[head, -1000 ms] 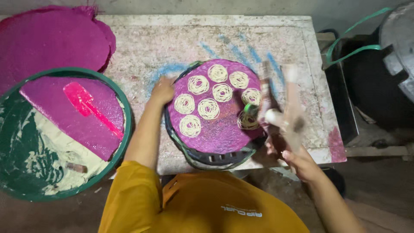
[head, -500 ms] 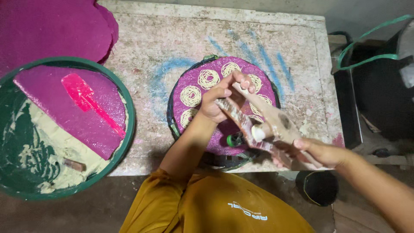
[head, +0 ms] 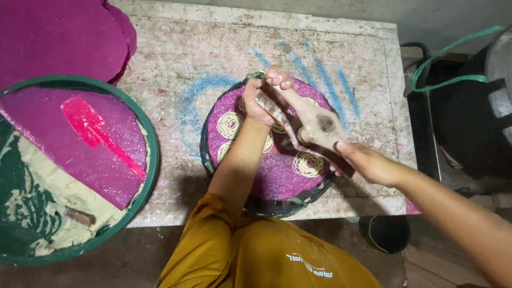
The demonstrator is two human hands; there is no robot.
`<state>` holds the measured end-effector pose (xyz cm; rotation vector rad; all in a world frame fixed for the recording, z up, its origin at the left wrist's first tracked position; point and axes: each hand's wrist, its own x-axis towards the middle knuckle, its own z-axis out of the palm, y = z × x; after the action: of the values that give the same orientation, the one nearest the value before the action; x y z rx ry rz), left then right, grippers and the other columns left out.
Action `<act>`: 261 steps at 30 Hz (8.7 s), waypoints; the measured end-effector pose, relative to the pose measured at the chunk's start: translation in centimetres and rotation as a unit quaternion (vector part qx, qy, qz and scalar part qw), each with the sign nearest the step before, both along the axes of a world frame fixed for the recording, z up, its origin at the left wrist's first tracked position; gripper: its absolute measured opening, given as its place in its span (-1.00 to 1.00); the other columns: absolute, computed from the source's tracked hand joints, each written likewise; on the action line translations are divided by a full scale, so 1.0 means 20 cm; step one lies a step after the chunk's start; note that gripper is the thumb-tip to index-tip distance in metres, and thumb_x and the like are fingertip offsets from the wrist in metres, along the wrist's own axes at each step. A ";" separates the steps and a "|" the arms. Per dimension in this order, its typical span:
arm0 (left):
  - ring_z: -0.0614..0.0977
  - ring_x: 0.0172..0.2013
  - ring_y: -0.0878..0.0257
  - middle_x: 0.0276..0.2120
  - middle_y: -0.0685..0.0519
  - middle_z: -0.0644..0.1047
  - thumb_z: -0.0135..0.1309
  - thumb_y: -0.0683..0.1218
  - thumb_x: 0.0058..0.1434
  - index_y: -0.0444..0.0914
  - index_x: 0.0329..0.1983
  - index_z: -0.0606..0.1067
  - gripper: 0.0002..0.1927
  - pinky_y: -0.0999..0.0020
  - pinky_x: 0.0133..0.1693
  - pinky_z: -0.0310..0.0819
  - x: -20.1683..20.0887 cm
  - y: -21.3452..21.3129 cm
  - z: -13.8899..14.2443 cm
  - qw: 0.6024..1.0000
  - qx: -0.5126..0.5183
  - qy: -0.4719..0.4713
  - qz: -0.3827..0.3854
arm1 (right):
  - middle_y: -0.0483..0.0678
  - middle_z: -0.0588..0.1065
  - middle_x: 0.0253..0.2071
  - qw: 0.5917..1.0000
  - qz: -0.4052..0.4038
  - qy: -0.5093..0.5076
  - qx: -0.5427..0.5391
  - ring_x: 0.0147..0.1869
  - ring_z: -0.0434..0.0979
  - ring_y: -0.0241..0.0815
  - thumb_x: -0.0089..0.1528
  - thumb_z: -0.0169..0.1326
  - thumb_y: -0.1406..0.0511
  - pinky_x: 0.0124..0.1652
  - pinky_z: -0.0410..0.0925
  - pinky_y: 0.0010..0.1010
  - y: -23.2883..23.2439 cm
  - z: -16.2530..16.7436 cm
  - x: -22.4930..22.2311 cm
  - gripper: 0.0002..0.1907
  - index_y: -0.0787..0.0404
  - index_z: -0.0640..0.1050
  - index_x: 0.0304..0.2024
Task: The person uses a handheld dough press to extrude dough into spiral shapes onto a purple mat inside a round tray. They repeatedly scoop dough from a green basin, press it through the tool, and arrange the resulting spirals on the mat.
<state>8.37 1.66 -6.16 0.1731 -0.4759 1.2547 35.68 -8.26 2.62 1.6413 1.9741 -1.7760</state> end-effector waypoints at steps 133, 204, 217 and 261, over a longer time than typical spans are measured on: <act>0.38 -0.62 0.32 -0.34 -0.09 0.53 -0.65 0.41 0.49 -0.31 0.32 0.32 -0.16 0.47 -0.67 0.17 -0.11 -0.49 -0.25 0.703 -0.139 0.689 -0.103 | -0.11 0.48 -0.54 0.992 -0.006 0.045 0.114 -0.50 0.46 -0.31 0.37 -0.17 -0.06 -0.47 0.30 -0.43 -0.11 -0.10 -0.06 -0.46 0.25 0.51 -0.33; 0.42 -0.66 0.17 -0.61 -0.06 0.51 -0.35 0.12 0.45 -0.20 0.61 -0.16 -0.27 0.23 -0.57 0.36 -0.54 -1.13 -0.01 0.252 0.117 0.957 0.086 | -0.11 0.49 -0.43 0.975 -0.050 0.142 0.163 -0.39 0.45 -0.31 0.38 -0.22 -0.18 -0.36 0.34 -0.45 -0.14 -0.37 -0.27 -0.33 0.29 0.50 -0.20; 0.60 -0.04 -0.11 -0.07 -0.12 0.59 0.12 -0.05 0.27 -0.15 0.10 0.56 -0.67 -0.01 -0.08 0.49 -1.54 -0.66 0.39 0.071 0.034 0.898 0.433 | -0.10 0.27 0.35 0.827 -0.303 0.444 0.165 -0.11 0.30 -0.30 0.26 -0.17 -0.39 -0.20 0.24 -0.36 -0.56 -0.31 -0.43 0.08 0.16 0.11 0.56; 0.13 0.47 0.02 0.47 0.04 0.22 -0.24 0.05 0.45 -0.02 0.43 0.31 -0.52 0.06 0.44 -0.14 -0.39 -0.50 0.23 0.305 0.546 0.779 0.046 | -0.07 0.32 -0.15 0.657 -0.512 0.476 0.282 -0.18 0.28 -0.19 0.33 -0.17 -0.32 -0.16 0.20 -0.27 -1.04 -0.35 -0.23 -0.09 0.12 0.23 0.47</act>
<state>0.48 -8.27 -1.59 2.3768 0.5915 0.0795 31.12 -29.08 -4.33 2.8292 2.1936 -3.1830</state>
